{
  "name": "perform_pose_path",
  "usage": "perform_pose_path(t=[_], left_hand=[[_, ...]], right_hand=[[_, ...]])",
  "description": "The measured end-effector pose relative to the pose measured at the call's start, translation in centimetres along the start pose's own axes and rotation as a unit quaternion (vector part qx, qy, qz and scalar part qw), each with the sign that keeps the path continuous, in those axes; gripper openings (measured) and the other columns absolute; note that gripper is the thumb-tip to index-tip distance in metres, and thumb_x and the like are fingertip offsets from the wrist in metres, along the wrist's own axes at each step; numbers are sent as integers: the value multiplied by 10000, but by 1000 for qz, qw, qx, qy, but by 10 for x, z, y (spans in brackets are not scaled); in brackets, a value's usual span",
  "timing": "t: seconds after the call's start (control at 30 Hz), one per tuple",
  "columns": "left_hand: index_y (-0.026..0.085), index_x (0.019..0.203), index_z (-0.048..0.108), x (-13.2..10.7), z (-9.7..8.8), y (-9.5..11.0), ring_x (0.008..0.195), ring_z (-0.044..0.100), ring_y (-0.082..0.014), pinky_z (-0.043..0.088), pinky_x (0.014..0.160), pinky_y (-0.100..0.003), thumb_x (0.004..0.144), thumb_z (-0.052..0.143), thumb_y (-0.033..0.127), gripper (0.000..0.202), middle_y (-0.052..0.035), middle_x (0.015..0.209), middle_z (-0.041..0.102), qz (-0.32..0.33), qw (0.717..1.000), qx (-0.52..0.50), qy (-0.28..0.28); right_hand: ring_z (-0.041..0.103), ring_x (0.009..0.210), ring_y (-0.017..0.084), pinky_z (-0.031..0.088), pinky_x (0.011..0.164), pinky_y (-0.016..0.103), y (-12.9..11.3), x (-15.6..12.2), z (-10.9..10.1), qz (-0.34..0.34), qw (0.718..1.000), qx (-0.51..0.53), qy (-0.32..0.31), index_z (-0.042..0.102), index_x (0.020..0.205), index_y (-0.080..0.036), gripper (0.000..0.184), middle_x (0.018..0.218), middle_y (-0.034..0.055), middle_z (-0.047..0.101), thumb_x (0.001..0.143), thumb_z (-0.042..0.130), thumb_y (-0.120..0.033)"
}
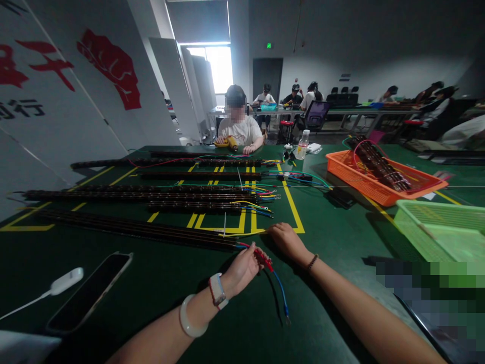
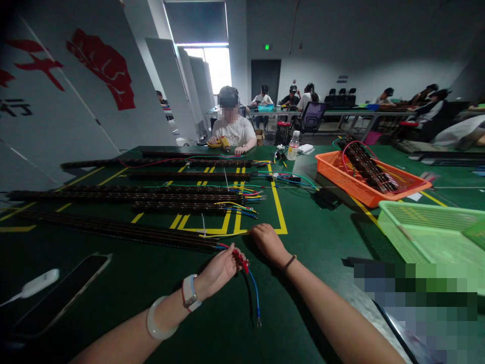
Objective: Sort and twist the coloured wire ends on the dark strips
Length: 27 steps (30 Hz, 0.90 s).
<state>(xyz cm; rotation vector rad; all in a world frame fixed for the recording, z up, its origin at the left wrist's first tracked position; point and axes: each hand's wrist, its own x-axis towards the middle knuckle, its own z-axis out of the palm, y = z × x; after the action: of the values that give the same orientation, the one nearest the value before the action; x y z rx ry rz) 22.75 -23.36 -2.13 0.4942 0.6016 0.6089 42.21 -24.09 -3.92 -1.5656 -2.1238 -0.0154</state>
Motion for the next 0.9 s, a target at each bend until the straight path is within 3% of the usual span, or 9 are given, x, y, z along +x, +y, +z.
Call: perform_pose_path(t=[0.2,0.27,0.4,0.5,0.67,0.8,0.9], left_hand=[[111,770,599,1,-3,0,729,610,-155,454,749,-297,888,488,287,239,-70,746,636,-17,1000,-4,-6],[110,778,601,2,-4,0,742,609,-154,453,762,-300,884,496,298,240,-72,762,638,-19,1000,-6,-7],[109,792,603,3,-7,0,755,610,-162,451,768,-304,878,499,343,271,-82,780,642,-35,999,1,-23],[108,801,604,3,-8,0,768,614,-164,449,765,-292,879,494,354,281,-85,785,643,-45,999,-3,-25],[100,825,609,2,-4,1,831,615,-186,444,832,-328,880,499,329,259,-110,836,651,-33,999,2,-41],[100,895,617,1,-4,1,874,612,-195,434,875,-355,885,489,326,260,-120,880,657,-15,999,26,-39],[93,837,625,1,-4,1,844,611,-192,440,861,-354,884,488,320,269,-122,847,652,-7,999,42,-30]], right_hand=[[510,871,169,382,798,312,-16,-13,-19,-33,997,31,60,595,955,-149,219,926,79,603,932,415,-272],[488,798,166,376,770,313,-22,-18,-25,-87,994,26,64,592,855,-151,291,815,64,581,935,388,-343],[437,680,155,347,715,310,-29,-24,-29,-264,964,-34,17,578,737,-178,435,672,26,526,902,374,-524],[432,664,142,318,690,300,-33,-24,-27,-316,946,-75,0,579,751,-188,399,693,14,540,887,417,-526],[395,608,123,278,647,285,-32,-25,-22,-279,953,-116,28,561,716,-186,278,637,-8,514,917,429,-325],[394,602,127,280,644,275,-25,-23,-20,-172,972,-133,84,529,643,-171,310,595,-1,491,915,448,-295],[432,635,133,288,653,268,-21,-20,-21,-94,979,-158,89,539,659,-160,313,640,20,529,927,446,-293]])
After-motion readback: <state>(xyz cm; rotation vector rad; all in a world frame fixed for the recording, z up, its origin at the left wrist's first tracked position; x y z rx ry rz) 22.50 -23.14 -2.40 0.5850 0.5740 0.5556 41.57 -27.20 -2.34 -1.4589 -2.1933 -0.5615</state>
